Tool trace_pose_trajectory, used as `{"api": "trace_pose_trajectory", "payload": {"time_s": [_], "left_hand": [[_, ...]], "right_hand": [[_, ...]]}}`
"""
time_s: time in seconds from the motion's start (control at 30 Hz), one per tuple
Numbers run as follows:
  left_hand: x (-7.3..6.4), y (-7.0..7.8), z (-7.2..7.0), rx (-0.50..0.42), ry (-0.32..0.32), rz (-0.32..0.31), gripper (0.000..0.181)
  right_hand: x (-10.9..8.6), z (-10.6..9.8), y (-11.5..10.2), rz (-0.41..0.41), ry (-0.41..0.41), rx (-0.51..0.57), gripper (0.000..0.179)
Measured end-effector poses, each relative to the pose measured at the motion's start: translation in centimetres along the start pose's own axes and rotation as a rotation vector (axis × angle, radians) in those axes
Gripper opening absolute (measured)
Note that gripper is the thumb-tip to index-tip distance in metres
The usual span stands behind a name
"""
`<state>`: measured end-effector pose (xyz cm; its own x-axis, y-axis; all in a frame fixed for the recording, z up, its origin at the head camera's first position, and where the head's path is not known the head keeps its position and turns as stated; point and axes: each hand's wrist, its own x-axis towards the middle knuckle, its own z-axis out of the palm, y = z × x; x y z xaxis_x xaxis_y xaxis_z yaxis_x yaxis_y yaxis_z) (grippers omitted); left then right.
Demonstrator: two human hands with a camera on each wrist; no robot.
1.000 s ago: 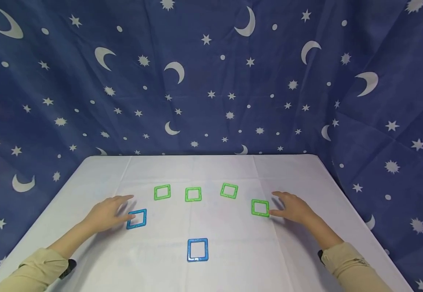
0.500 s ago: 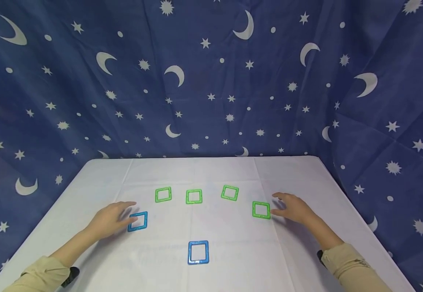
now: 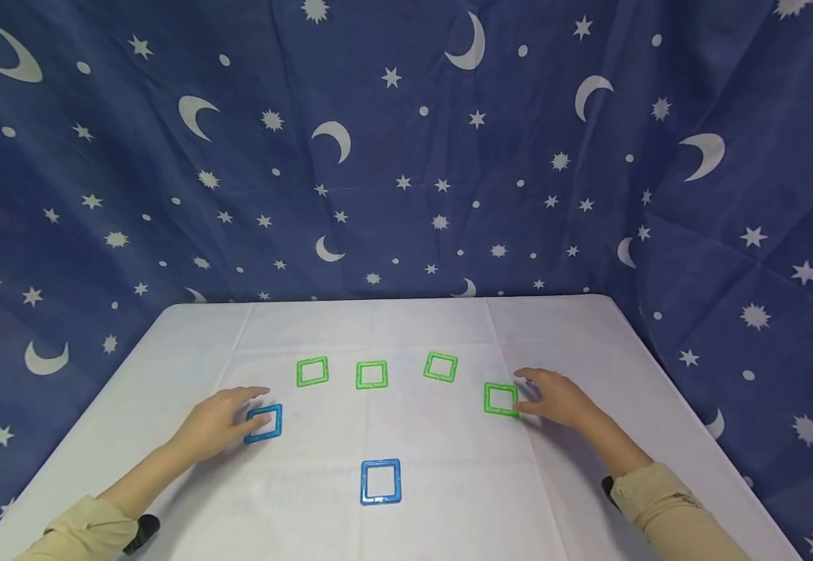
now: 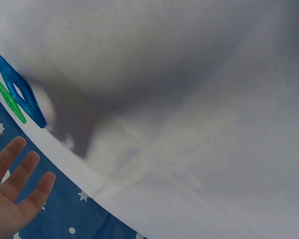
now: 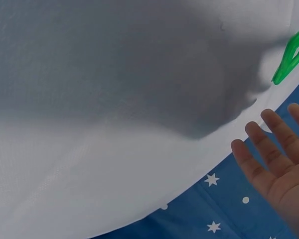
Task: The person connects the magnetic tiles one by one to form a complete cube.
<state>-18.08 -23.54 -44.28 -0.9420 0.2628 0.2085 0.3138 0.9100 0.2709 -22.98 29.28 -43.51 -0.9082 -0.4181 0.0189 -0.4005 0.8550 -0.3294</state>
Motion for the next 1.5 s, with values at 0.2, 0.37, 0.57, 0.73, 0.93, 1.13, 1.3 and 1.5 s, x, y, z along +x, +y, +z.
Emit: {"api": "trace_pose_trajectory", "payload": {"time_s": [0.2,0.37,0.57,0.73,0.93,1.13,1.3,1.5], "left_hand": [[0.1,0.9,0.4,-0.028,-0.006,0.037,0.045],[0.2,1.5,0.6,-0.057,-0.009,0.062,0.044],[0.3,3.0,0.6,-0.06,-0.033,0.111,0.044],[0.3,4.3,0.9,-0.043,-0.047,0.154,0.046],[0.4,5.3,1.6,-0.066,-0.063,0.197,0.045],[0.5,6.3,2.2,-0.096,-0.096,0.211,0.045],[0.3,7.2,2.8,-0.104,-0.122,0.224,0.044],[0.0,7.9,3.4,-0.115,-0.142,0.25,0.043]], "right_hand": [[0.6,0.2,-0.2,-0.002,0.001,0.008,0.061],[1.0,0.4,-0.6,0.002,-0.031,0.026,0.063],[1.4,0.5,-1.0,0.015,-0.053,0.034,0.063],[1.8,0.6,-1.3,0.038,-0.071,0.04,0.064],[2.3,0.7,-1.4,0.037,-0.077,0.031,0.064],[2.8,0.8,-1.8,0.037,-0.079,0.036,0.064],[3.1,1.0,-1.8,0.02,-0.078,0.041,0.064],[3.2,1.5,-1.5,-0.001,-0.074,0.04,0.063]]}}
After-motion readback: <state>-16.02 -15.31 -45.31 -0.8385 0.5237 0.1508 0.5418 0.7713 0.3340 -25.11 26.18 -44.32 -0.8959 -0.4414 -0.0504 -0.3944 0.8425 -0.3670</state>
